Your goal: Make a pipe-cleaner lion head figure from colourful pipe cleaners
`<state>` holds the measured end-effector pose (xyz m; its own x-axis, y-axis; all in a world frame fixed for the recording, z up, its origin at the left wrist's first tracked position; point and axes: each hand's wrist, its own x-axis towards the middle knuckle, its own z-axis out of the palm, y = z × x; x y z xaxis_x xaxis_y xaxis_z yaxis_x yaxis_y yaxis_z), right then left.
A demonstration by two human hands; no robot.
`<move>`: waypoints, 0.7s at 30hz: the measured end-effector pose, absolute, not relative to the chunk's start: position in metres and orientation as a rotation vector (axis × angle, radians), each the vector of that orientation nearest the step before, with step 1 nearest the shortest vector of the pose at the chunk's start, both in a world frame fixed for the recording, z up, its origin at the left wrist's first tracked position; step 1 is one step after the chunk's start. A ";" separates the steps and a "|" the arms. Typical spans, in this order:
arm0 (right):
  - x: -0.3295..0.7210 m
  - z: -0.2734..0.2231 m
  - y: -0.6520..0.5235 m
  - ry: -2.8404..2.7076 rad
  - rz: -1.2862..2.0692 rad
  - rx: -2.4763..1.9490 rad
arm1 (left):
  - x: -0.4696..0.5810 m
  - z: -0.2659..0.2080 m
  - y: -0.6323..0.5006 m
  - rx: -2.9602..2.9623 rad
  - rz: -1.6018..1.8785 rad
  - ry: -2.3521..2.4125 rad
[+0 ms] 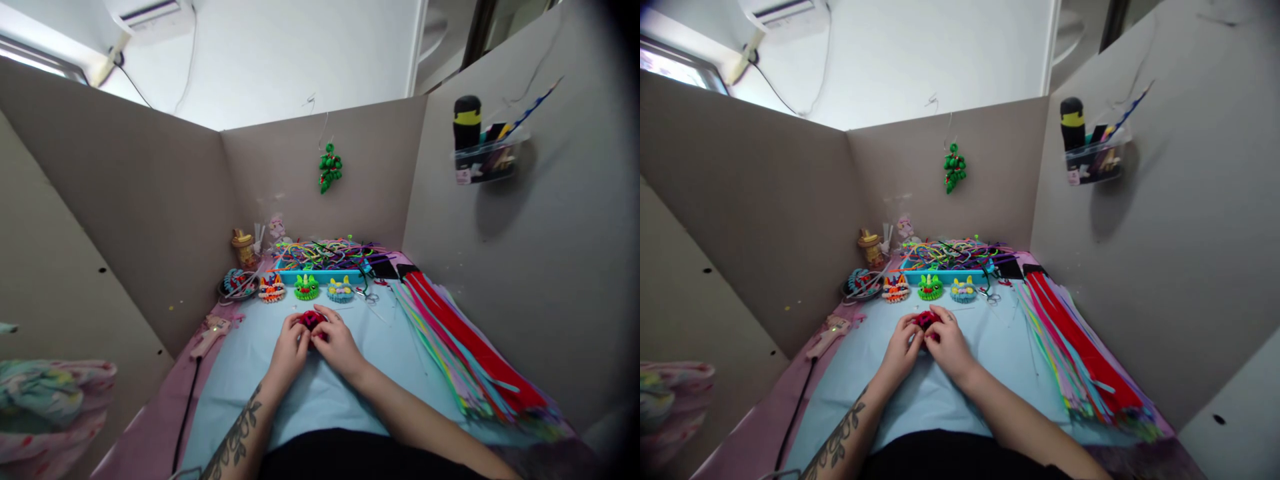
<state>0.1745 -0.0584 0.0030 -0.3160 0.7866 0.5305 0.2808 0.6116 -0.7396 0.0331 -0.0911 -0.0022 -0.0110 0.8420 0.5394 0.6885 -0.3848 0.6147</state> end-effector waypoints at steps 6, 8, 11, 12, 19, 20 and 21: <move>0.184 0.011 -0.052 -1.882 0.610 -0.851 | 0.025 0.002 -0.090 2.109 1.331 1.580; 0.186 0.014 -0.050 -1.871 0.606 -0.856 | 0.023 0.003 -0.090 2.124 1.314 1.536; 0.185 0.016 -0.048 -1.849 0.751 -0.861 | 0.026 0.004 -0.092 2.111 1.309 1.486; 0.184 0.016 -0.047 -1.845 0.793 -0.856 | 0.028 0.005 -0.092 2.094 1.310 1.482; 0.186 0.017 -0.043 -1.886 0.663 -0.862 | 0.037 0.010 -0.093 2.016 1.294 1.427; 0.187 0.018 -0.043 -1.913 0.646 -0.842 | 0.036 0.010 -0.093 2.021 1.294 1.421; 0.187 0.019 -0.043 -1.944 0.639 -0.816 | 0.036 0.010 -0.093 2.023 1.298 1.420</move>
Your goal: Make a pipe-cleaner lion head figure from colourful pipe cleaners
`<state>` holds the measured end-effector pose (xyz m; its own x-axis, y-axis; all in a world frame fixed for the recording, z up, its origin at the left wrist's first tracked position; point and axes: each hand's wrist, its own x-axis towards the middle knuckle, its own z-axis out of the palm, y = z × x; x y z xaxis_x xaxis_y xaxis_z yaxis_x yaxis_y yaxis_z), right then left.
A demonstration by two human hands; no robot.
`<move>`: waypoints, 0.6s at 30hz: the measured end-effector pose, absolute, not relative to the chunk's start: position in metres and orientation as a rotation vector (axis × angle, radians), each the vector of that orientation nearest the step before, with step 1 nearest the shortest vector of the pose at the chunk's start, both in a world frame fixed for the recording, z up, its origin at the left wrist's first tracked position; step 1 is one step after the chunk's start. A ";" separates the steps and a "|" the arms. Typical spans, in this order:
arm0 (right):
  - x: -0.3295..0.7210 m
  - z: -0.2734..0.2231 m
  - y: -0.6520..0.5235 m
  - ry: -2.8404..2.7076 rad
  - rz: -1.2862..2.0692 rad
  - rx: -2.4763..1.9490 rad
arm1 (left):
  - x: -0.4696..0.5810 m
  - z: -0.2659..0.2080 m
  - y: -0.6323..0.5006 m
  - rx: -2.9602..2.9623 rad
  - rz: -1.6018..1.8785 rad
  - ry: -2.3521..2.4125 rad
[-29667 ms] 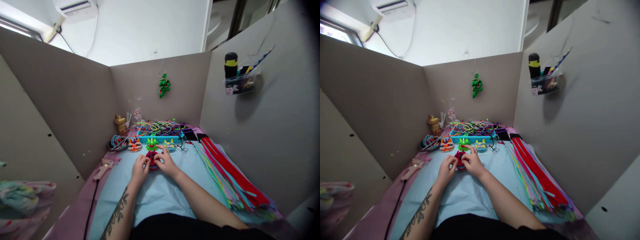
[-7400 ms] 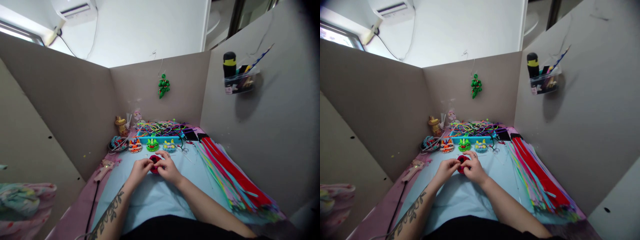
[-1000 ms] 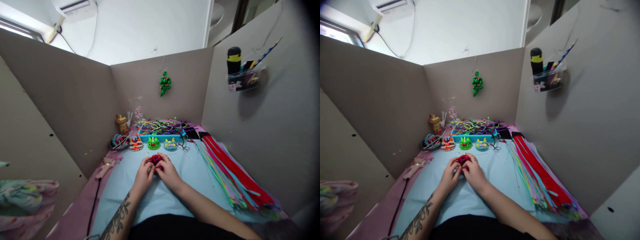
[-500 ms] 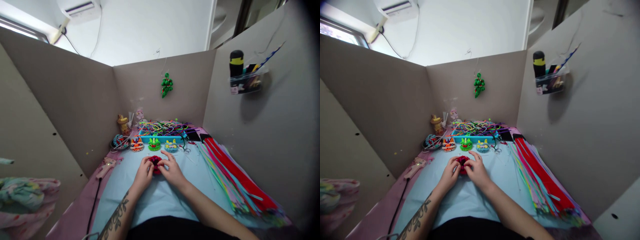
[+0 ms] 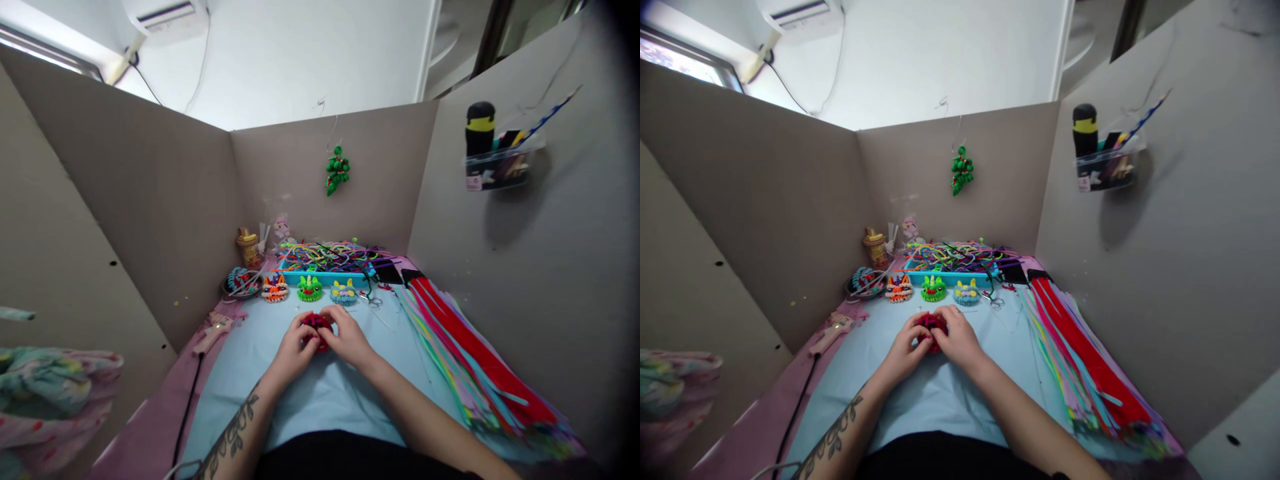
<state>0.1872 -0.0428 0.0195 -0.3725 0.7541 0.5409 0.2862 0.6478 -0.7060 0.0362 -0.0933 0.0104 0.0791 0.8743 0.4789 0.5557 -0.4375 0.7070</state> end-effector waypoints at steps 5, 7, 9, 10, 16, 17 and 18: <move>0.187 0.024 -0.044 -1.988 0.668 -0.753 | 0.037 0.010 -0.092 1.982 1.316 1.454; 0.187 0.023 -0.044 -1.970 0.696 -0.737 | 0.038 0.009 -0.091 1.944 1.327 1.486; 0.187 0.021 -0.043 -1.961 0.731 -0.703 | 0.040 0.007 -0.090 1.908 1.348 1.508; 0.188 0.020 -0.041 -1.965 0.746 -0.679 | 0.040 0.006 -0.090 1.892 1.358 1.513; 0.198 0.020 -0.032 -2.034 0.742 -0.573 | 0.041 0.005 -0.090 1.898 1.364 1.496; 0.200 0.021 -0.031 -2.037 0.741 -0.574 | 0.040 0.006 -0.090 1.916 1.352 1.503; 0.201 0.022 -0.030 -2.039 0.743 -0.579 | 0.039 0.008 -0.090 1.936 1.336 1.517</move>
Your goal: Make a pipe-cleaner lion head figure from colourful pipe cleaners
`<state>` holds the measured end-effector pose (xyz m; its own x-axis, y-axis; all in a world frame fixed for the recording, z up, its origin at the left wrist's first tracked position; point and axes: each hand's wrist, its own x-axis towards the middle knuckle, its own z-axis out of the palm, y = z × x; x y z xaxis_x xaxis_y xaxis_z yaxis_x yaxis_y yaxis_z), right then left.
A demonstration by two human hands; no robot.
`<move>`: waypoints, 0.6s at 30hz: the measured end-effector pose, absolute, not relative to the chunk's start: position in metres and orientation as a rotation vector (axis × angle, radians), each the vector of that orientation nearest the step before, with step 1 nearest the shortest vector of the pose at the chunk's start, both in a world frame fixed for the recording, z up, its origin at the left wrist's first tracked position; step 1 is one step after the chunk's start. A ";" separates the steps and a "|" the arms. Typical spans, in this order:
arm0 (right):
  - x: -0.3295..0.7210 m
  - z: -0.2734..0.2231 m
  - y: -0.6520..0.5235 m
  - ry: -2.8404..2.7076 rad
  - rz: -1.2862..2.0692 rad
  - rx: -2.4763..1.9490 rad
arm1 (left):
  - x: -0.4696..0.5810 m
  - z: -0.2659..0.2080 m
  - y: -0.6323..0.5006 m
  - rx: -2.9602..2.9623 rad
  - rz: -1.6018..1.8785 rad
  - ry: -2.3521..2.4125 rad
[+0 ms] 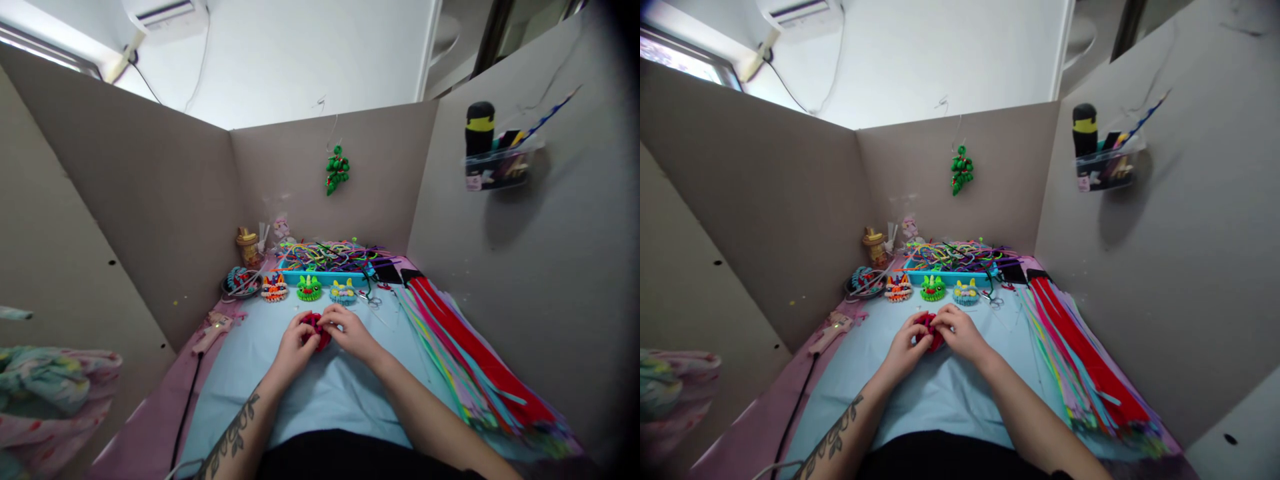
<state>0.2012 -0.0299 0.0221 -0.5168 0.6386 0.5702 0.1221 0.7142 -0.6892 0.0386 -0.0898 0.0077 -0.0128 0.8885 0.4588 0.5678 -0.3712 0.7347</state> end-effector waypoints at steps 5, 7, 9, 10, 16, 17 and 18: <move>0.204 0.026 -0.026 -2.077 0.729 -0.648 | 0.028 0.020 -0.085 2.116 1.212 1.518; 0.203 0.025 -0.024 -2.082 0.697 -0.670 | 0.027 0.023 -0.084 2.186 1.167 1.482; 0.202 0.023 -0.024 -2.074 0.673 -0.683 | 0.028 0.024 -0.082 2.221 1.145 1.477; 0.201 0.022 -0.024 -2.070 0.666 -0.685 | 0.030 0.023 -0.082 2.225 1.143 1.488; 0.199 0.012 -0.033 -2.081 0.541 -0.655 | 0.044 0.009 -0.081 2.125 1.231 1.736; 0.198 0.011 -0.035 -2.086 0.501 -0.656 | 0.046 0.007 -0.081 2.119 1.245 1.753; 0.198 0.011 -0.036 -2.090 0.464 -0.657 | 0.048 0.006 -0.081 2.122 1.259 1.753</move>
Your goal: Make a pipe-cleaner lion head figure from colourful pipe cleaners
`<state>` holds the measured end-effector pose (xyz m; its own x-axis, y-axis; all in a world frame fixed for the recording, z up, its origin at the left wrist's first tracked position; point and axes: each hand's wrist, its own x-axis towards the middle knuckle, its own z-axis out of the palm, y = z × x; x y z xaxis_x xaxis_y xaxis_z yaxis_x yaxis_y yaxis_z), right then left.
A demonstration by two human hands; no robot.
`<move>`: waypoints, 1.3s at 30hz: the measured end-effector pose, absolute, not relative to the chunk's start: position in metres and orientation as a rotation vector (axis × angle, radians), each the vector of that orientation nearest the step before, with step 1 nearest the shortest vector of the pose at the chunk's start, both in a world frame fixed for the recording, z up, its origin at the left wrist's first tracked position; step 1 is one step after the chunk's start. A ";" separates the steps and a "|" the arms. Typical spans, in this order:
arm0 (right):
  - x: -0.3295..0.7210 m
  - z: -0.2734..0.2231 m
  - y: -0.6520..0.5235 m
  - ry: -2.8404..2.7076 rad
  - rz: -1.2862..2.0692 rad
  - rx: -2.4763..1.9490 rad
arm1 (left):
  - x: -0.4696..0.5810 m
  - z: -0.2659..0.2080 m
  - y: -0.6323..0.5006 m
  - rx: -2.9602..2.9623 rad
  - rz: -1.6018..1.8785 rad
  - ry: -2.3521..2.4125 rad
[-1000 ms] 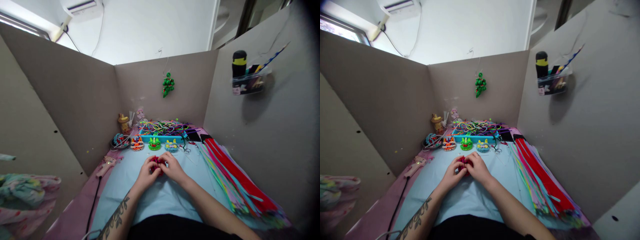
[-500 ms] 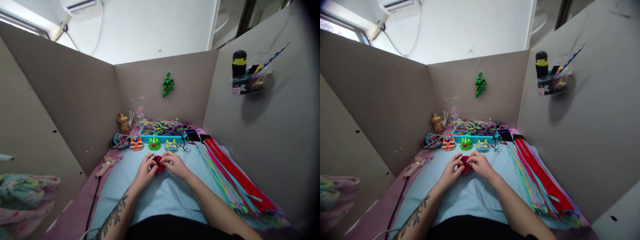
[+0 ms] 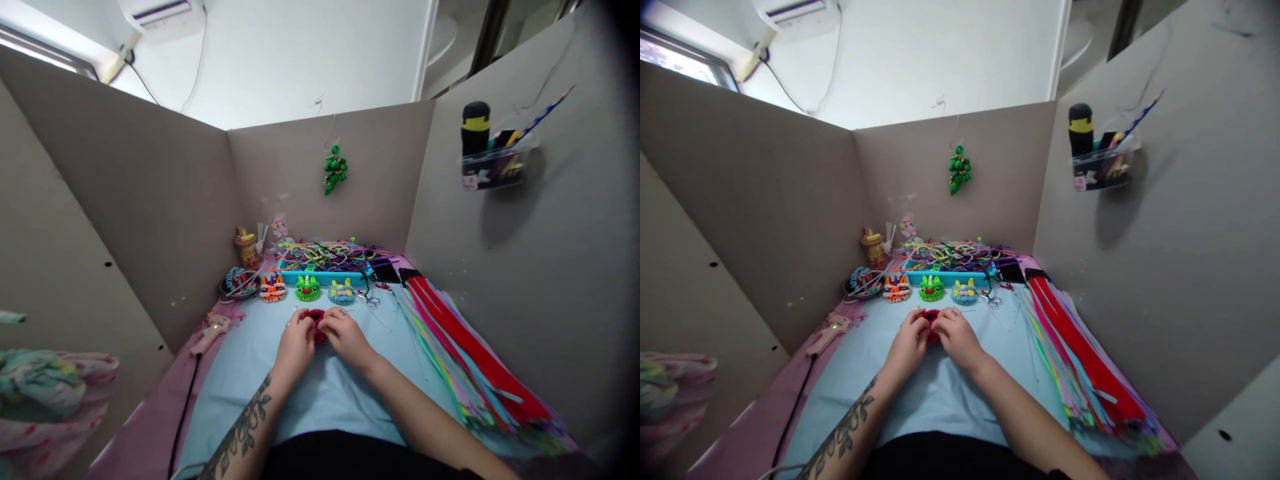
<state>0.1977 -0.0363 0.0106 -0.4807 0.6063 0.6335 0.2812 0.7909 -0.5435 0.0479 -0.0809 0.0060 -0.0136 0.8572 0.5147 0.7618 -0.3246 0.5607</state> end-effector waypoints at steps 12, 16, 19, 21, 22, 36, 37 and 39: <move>0.194 0.005 -0.037 -2.022 0.399 -0.738 | 0.051 0.005 -0.079 2.096 1.410 1.715; 0.194 0.003 -0.037 -1.994 0.404 -0.690 | 0.048 0.007 -0.081 2.178 1.438 1.730; 0.193 0.004 -0.037 -1.979 0.374 -0.685 | 0.047 0.009 -0.082 2.334 1.455 1.791; 0.192 0.003 -0.038 -1.976 0.350 -0.696 | 0.047 0.011 -0.084 2.447 1.466 1.847; 0.192 0.003 -0.038 -1.975 0.337 -0.701 | 0.047 0.011 -0.085 2.501 1.466 1.861; 0.189 0.005 -0.046 -1.958 0.331 -0.709 | 0.053 0.014 -0.093 2.694 1.667 1.956; 0.188 0.005 -0.048 -1.942 0.337 -0.715 | 0.054 0.013 -0.093 2.677 1.717 1.990; 0.187 0.006 -0.049 -1.909 0.350 -0.729 | 0.054 0.011 -0.093 2.654 1.798 2.033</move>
<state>0.1865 -0.0490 0.0058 -0.2979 0.6277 0.7192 0.3321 0.7745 -0.5384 0.0541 -0.0929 0.0111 0.0831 0.3834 0.9199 0.9598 -0.2792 0.0296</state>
